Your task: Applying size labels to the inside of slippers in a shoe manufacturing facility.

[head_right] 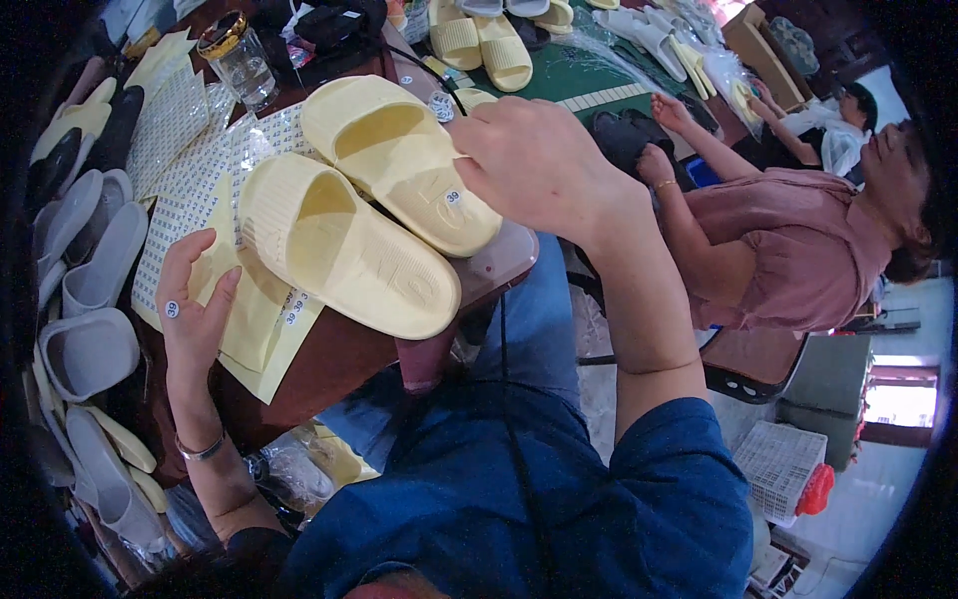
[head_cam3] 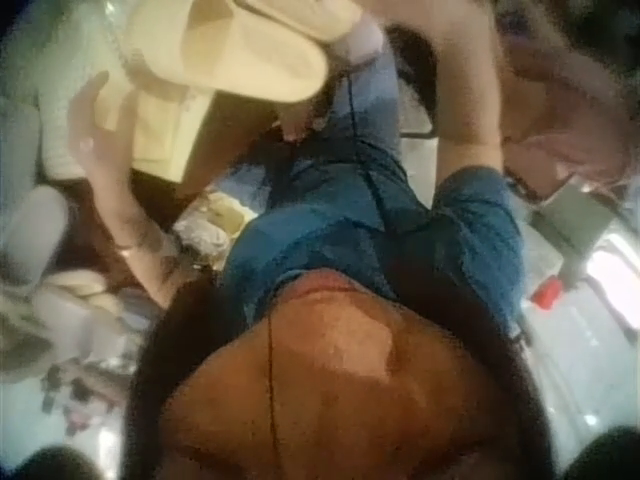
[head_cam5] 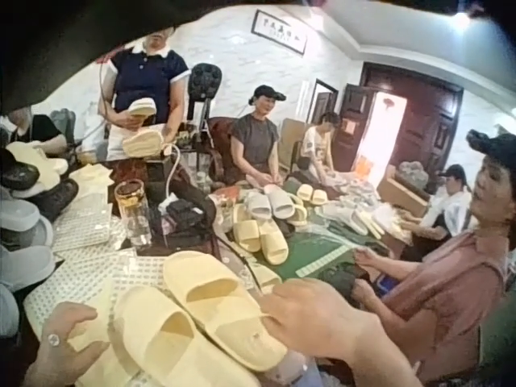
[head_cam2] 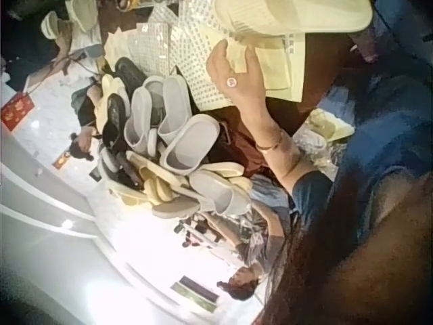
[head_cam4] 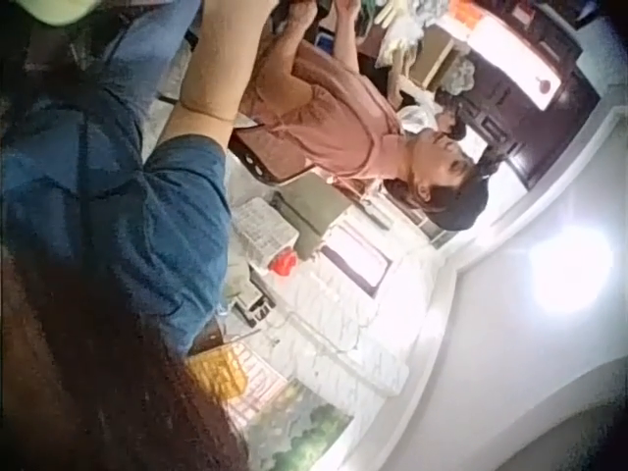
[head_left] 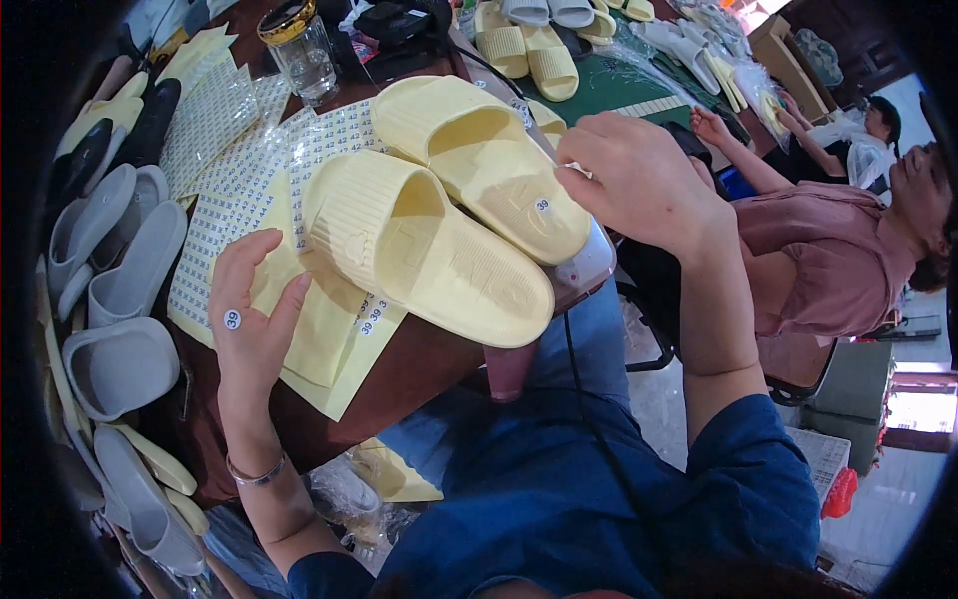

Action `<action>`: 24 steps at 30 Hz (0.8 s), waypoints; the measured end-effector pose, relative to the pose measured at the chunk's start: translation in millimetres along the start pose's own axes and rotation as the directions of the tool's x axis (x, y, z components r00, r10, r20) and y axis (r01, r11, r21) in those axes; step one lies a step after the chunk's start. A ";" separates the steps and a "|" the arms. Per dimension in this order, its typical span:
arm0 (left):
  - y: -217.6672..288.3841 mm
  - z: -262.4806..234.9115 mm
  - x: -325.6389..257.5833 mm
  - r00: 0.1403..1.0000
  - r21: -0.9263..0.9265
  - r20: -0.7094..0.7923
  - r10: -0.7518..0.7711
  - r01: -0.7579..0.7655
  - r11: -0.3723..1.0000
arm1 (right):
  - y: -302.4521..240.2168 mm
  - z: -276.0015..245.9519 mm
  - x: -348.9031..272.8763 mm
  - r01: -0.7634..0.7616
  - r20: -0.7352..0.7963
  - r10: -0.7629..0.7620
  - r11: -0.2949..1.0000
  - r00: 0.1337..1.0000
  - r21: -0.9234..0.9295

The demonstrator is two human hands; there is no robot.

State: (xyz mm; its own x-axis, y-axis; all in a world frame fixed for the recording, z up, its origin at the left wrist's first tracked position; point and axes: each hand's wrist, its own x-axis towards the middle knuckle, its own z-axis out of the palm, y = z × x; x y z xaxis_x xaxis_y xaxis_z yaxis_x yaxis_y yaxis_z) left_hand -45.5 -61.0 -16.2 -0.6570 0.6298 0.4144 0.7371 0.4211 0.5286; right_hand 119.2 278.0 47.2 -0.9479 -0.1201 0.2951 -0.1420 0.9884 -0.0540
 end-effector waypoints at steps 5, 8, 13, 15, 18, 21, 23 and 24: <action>-8.0 -4.9 -1.2 0.996 -0.020 -0.024 -0.088 0.088 0.996 | 1.8 9.0 -26.4 -0.100 -0.012 0.102 0.989 0.995 0.107; -3.3 -3.5 2.5 0.991 -0.043 -0.049 -0.128 0.126 0.991 | 3.0 17.4 -46.6 -0.214 -0.018 0.219 0.967 0.976 0.141; 53.2 7.5 30.1 0.981 0.063 0.047 0.187 -0.189 0.980 | 18.6 38.8 -63.7 -0.224 -0.050 0.238 0.954 0.970 0.201; 69.2 4.2 37.2 0.943 0.033 0.086 0.321 -0.325 0.945 | 10.1 39.8 -53.0 -0.204 -0.075 0.225 0.955 0.972 0.216; 79.7 27.6 58.4 0.853 0.037 0.059 0.518 -0.521 0.853 | -0.3 39.5 -44.8 -0.171 -0.128 0.212 0.946 0.969 0.276; 80.2 60.0 74.2 0.803 0.251 0.237 0.547 -0.594 0.764 | -1.5 52.7 -47.0 -0.135 -0.131 0.174 0.956 0.976 0.260; 82.7 69.7 84.9 0.791 0.363 0.412 0.452 -0.597 0.715 | 0.5 54.6 -53.9 -0.137 -0.114 0.179 0.944 0.977 0.301; 83.2 68.5 86.8 0.795 0.419 0.412 0.445 -0.599 0.682 | -0.3 54.3 -55.2 -0.073 -0.120 0.115 0.948 0.986 0.311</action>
State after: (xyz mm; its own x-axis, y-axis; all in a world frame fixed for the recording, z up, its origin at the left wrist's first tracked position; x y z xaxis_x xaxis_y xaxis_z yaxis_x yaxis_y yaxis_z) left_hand -30.3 73.4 13.0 -0.1289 0.9570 0.2600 0.9628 0.1836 -0.1984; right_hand 156.1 279.3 -20.8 -0.9166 0.0065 0.3997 -0.1543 0.9166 -0.3689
